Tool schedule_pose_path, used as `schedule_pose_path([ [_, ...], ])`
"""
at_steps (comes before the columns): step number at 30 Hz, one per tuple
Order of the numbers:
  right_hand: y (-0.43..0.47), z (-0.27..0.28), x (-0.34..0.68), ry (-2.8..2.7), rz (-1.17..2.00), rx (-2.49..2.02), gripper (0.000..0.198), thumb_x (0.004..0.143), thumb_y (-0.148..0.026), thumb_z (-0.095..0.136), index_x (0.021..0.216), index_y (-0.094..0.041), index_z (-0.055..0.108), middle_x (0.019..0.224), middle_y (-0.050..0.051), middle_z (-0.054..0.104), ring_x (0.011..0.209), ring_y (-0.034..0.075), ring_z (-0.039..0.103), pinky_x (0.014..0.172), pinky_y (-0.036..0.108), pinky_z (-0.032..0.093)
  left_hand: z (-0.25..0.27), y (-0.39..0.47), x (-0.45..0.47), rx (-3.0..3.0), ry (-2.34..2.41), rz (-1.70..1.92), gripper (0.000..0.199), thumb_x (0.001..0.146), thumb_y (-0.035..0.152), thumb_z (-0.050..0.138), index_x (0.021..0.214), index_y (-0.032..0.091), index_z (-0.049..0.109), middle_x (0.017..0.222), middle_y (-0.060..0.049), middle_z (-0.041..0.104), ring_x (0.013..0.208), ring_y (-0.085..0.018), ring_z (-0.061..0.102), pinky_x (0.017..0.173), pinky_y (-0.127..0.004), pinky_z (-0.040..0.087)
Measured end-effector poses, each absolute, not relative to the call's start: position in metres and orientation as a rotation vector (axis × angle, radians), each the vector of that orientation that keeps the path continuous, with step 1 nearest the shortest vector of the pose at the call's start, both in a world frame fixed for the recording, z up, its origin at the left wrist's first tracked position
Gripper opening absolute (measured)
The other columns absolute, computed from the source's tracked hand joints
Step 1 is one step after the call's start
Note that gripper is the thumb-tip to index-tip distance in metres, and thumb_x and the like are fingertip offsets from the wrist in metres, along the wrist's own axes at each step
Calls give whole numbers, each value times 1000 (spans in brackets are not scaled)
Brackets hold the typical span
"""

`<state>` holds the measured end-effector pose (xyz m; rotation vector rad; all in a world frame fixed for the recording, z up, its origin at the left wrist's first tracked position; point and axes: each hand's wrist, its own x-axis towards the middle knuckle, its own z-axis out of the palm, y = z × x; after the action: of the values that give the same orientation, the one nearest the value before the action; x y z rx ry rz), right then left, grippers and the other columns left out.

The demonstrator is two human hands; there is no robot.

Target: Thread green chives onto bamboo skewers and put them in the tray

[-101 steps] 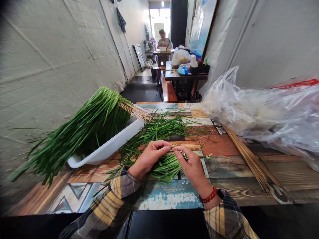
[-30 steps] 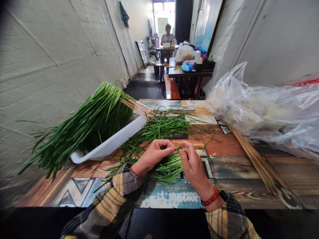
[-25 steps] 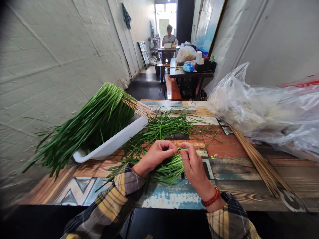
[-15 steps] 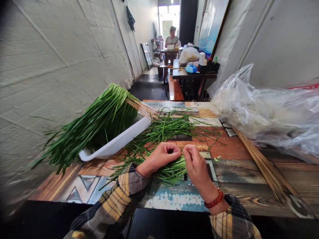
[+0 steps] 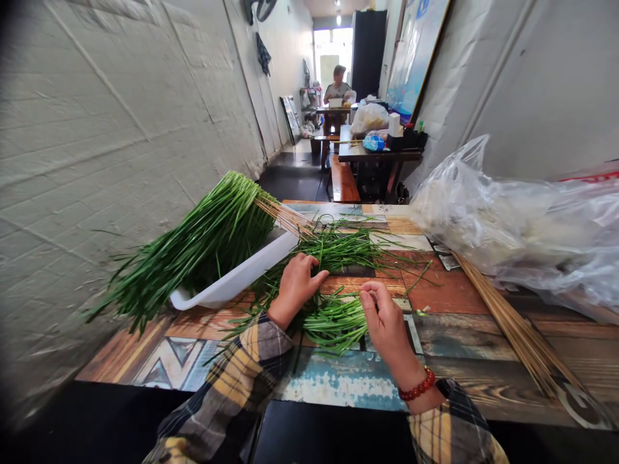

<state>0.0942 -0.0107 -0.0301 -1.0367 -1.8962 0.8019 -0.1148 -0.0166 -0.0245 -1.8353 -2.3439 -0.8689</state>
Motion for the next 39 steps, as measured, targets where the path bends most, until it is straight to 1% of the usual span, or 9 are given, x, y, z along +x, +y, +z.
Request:
schedule_pose_path([
  [4, -8, -33, 93, -1870, 864, -1012, 31, 94, -44, 39, 104, -20, 57, 91, 6, 66, 81, 19, 62, 71, 30, 46, -24, -16, -115, -1855, -2343, -903, 4, 77, 17, 59, 81, 17, 62, 85, -5, 56, 84, -18, 54, 75, -29, 41],
  [8, -6, -32, 92, -1823, 946, -991, 34, 93, -45, 40, 108, -20, 59, 104, 8, 66, 96, 21, 61, 82, 32, 46, -19, -17, -107, -2062, -2161, -1239, 10, 76, 8, 53, 76, 16, 59, 81, -3, 54, 78, -15, 52, 70, -25, 41],
  [13, -2, -32, 92, -1792, 980, -1007, 39, 92, -46, 41, 113, -19, 59, 101, 7, 67, 86, 20, 62, 75, 31, 47, -15, -21, -88, -2337, -1934, -1428, 13, 74, 4, 53, 73, 16, 56, 81, -2, 53, 75, -13, 51, 67, -23, 41],
  [18, 3, -44, 92, -1662, 1050, -1047, 35, 91, -47, 44, 110, -20, 55, 74, 1, 60, 62, 16, 54, 57, 28, 45, -13, -23, -83, -2383, -1827, -1546, 15, 74, 1, 52, 71, 16, 53, 81, -2, 53, 77, -13, 51, 67, -23, 42],
  [23, 6, -49, 93, -1576, 1084, -1051, 38, 90, -48, 46, 115, -21, 51, 68, -1, 57, 56, 16, 52, 52, 27, 44, -11, -24, -83, -2355, -1841, -1583, 16, 72, 0, 52, 71, 16, 50, 81, -2, 52, 77, -13, 50, 68, -23, 41],
  [25, 6, -47, 93, -1610, 1027, -1050, 37, 90, -47, 46, 114, -20, 53, 71, 0, 59, 60, 16, 54, 56, 28, 45, -11, -24, -83, -2372, -1827, -1570, 16, 73, 0, 51, 71, 16, 50, 83, -2, 52, 79, -13, 50, 69, -24, 41],
  [29, 3, -39, 93, -1713, 879, -1018, 31, 92, -45, 44, 96, -19, 61, 84, 4, 65, 77, 18, 60, 69, 29, 46, -11, -26, -83, -2387, -1815, -1497, 15, 74, 1, 51, 72, 16, 50, 86, -3, 53, 81, -14, 50, 72, -25, 42],
  [36, 1, -37, 95, -1777, 787, -1010, 31, 92, -44, 44, 96, -19, 61, 89, 6, 68, 83, 20, 62, 72, 30, 47, -9, -29, -82, -2434, -1794, -1328, 11, 77, 6, 51, 74, 16, 53, 88, -5, 54, 83, -15, 51, 73, -27, 42],
  [39, 0, -37, 96, -1809, 785, -1042, 32, 94, -43, 40, 92, -19, 61, 83, 4, 67, 78, 19, 61, 70, 29, 46, -9, -29, -82, -2449, -1784, -1291, 12, 76, 5, 52, 74, 16, 54, 89, -5, 54, 83, -16, 51, 73, -27, 42],
])
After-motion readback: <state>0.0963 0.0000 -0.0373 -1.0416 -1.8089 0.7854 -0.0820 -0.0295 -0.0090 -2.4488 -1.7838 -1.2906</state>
